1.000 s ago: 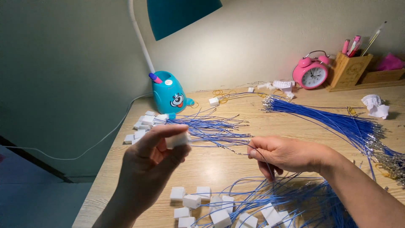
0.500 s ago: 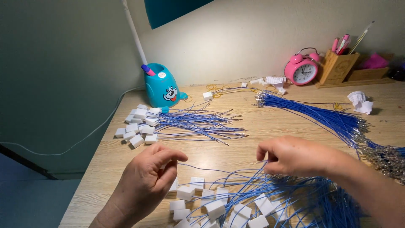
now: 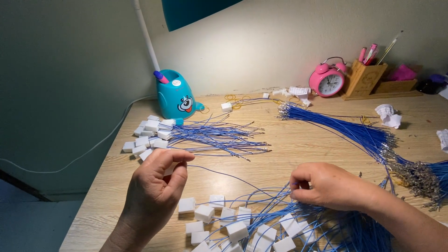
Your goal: The person inserts the stripped ends of blue wires into small white plastic connectors. They handle the wires and connectors by hand, repeatedly picking up a wire, inserting it into a connector, and placing the assembled unit on the table.
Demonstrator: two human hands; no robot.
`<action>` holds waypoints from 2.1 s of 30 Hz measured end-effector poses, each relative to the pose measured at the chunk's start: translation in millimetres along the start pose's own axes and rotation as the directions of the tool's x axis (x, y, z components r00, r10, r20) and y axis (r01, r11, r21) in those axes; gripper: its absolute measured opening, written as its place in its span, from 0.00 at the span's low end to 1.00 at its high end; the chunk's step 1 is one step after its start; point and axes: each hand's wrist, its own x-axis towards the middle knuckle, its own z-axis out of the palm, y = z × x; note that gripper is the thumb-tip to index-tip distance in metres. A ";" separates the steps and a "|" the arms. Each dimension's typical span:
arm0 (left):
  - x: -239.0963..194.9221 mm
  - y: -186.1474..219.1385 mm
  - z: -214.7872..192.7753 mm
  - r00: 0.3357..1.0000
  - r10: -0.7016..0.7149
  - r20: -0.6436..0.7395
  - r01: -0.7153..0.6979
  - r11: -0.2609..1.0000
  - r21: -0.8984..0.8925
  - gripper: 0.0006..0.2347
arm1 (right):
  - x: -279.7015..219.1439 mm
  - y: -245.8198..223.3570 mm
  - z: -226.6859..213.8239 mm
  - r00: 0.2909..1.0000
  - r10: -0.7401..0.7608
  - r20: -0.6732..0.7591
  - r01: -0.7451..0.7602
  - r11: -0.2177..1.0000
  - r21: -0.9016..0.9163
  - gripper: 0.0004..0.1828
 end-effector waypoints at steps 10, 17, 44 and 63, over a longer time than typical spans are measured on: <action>1.0 18.9 -22.8 0.968 0.087 -0.237 -0.196 0.849 -0.490 0.06 | -3.9 -1.0 -11.2 0.982 0.174 0.075 -0.161 0.974 -0.159 0.03; 28.7 16.1 6.4 0.991 -0.126 0.040 0.126 0.809 -0.575 0.13 | -26.7 -4.8 -66.5 0.979 0.204 0.023 -0.203 0.952 0.230 0.12; 58.0 -11.0 82.5 0.660 -0.238 0.712 0.680 -0.214 -0.701 0.17 | 63.9 -49.9 -35.9 0.888 0.005 -0.460 0.200 0.896 0.397 0.09; 57.7 -10.2 89.6 0.651 -0.351 0.673 0.658 -0.180 -0.731 0.12 | 64.1 -47.4 -27.5 0.691 -0.204 -0.693 0.268 0.963 -0.017 0.05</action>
